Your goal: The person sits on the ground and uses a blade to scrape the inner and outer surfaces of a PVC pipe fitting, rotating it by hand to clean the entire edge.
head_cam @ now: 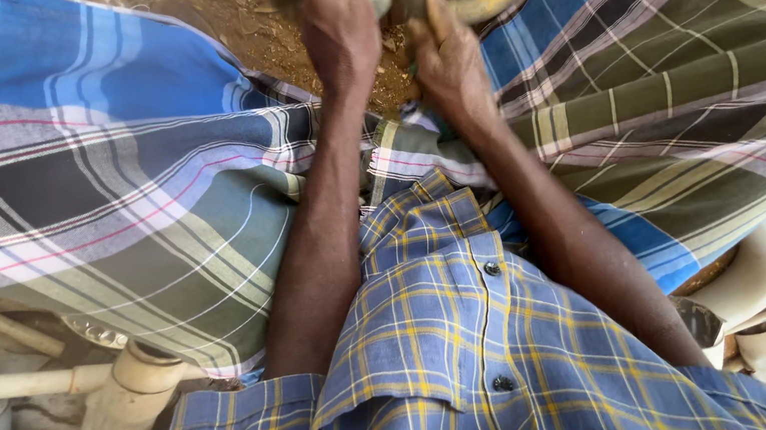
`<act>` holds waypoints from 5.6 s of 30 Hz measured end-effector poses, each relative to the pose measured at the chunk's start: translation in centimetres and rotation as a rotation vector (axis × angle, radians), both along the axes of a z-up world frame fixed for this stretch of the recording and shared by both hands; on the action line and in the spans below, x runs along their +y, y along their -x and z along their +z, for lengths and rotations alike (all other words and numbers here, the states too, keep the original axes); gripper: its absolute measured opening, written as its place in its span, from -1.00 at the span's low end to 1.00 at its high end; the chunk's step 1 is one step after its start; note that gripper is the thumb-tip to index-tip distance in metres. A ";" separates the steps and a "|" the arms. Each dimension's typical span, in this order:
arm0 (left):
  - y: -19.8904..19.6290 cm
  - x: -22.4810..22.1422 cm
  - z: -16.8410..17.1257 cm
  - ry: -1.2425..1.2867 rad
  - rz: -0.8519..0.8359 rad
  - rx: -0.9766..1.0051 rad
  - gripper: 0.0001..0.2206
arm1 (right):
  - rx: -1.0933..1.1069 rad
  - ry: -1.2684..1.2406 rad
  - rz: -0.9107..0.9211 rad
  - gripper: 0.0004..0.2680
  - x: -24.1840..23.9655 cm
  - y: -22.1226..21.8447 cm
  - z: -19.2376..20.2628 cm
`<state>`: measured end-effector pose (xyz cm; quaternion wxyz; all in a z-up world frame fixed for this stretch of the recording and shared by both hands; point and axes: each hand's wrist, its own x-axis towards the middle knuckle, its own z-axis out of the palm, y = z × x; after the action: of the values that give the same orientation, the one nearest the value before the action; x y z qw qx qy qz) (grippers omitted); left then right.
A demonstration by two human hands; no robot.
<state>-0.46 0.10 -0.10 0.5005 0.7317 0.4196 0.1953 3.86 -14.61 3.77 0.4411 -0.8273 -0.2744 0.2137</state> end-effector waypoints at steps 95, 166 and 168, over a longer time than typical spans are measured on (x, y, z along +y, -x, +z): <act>-1.0 -0.7 -2.8 0.527 0.157 -0.359 -0.50 | 0.079 0.171 -0.015 -0.62 0.2 -1.3 -0.7; -2.0 -0.7 -0.1 0.190 0.035 -0.228 -0.40 | -0.389 -0.084 0.105 -0.73 -0.4 -0.4 1.3; -0.7 -1.4 -0.4 0.143 0.042 -0.265 -0.38 | -0.291 -0.026 0.092 -0.77 -0.1 0.6 1.4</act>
<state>0.22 -1.33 -0.47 0.5980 0.6531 0.3780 0.2700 3.25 -14.75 5.14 0.3973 -0.8302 -0.3758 0.1080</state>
